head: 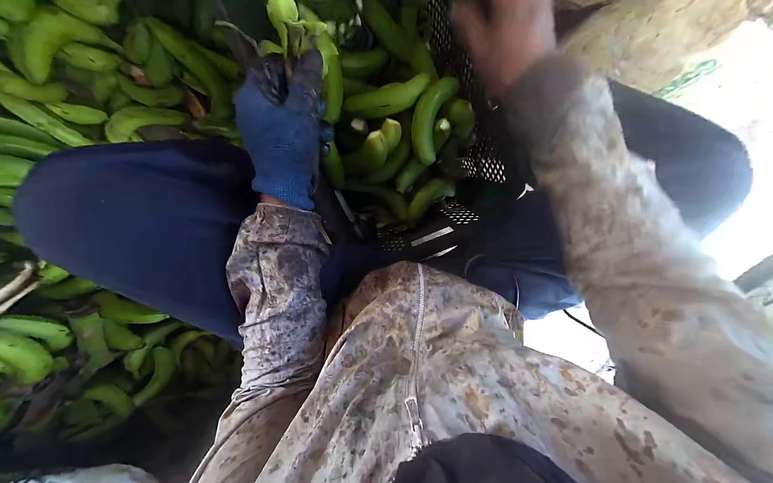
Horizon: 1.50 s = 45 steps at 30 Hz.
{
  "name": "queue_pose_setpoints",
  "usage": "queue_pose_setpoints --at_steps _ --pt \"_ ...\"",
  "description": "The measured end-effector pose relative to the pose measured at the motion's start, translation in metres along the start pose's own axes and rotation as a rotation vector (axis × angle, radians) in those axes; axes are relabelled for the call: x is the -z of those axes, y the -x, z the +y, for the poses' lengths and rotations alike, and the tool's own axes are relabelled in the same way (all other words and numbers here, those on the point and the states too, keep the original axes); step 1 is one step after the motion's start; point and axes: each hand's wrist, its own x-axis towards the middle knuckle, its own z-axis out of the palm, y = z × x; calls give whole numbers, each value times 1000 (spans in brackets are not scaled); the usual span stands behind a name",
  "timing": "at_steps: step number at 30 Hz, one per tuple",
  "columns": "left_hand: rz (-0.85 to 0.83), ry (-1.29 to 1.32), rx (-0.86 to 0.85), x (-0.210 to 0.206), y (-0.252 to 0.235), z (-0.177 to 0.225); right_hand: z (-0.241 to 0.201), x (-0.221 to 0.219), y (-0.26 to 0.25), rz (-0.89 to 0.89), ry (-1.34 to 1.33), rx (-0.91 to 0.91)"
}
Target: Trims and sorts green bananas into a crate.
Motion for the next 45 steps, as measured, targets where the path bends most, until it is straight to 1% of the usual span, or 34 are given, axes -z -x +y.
queue_pose_setpoints --at_steps 1,4,5,7,10,12,15,17,20,22,24,25,26,27,28,29,30,31,33,35,37,40,42,45 --pt "-10 -20 1 -2 -3 2 2 -8 24 -108 -6 45" --pt "-46 -69 21 -8 1 2 14 -56 96 -458 -7 29" --pt "-45 -76 9 -10 0 3 16 -77 108 -532 7 31" --pt "-42 -88 -36 -15 -5 3 16 -110 114 -612 84 60" --pt "-63 -96 -64 -20 1 -4 9 -142 122 -624 209 123" --pt "-47 -91 -44 -21 1 0 12 -149 120 -565 242 166" --pt "-23 -125 -6 -15 2 3 10 -141 118 -553 277 194" --pt "-14 -144 -10 -11 0 -4 4 -129 117 -516 255 182" --pt "-16 -199 -14 -7 -4 -10 -10 -86 112 -408 116 139" --pt "-26 -238 -12 -5 -2 -9 -12 -63 103 -271 -73 122" --pt "-40 -240 -18 -4 2 -13 -14 -47 99 -125 -330 21" --pt "-40 -240 -30 -4 3 -13 -14 -41 95 -85 -414 -36" --pt "-33 -245 -49 -3 2 -13 -12 -38 92 -78 -423 -51" --pt "-26 -256 -65 -2 2 -14 -9 -43 92 -130 -352 -27" --pt "-26 -265 -75 -1 2 -16 -6 -53 96 -248 -224 11" --pt "-29 -283 -82 0 2 -17 -4 -68 101 -404 -69 33" --pt "-32 -302 -81 -1 2 -18 -5 -86 108 -554 75 13" --pt "-40 -323 -72 -1 4 -18 -10 -104 117 -676 190 -47" --pt "-53 -359 -51 -4 10 -16 -20 -127 128 -808 314 -154" --pt "-69 -342 -34 -7 14 -16 -24 -135 128 -824 354 -132" --pt "-100 -346 -37 -10 11 -21 -24 -135 127 -810 380 -80" --pt "-126 -384 -45 -14 9 -26 -19 -137 127 -837 426 -37" --pt "-141 -408 -36 -16 11 -27 -17 -141 126 -885 431 -49" --pt "-181 -454 5 -18 12 -30 -24 -132 124 -929 398 -101"
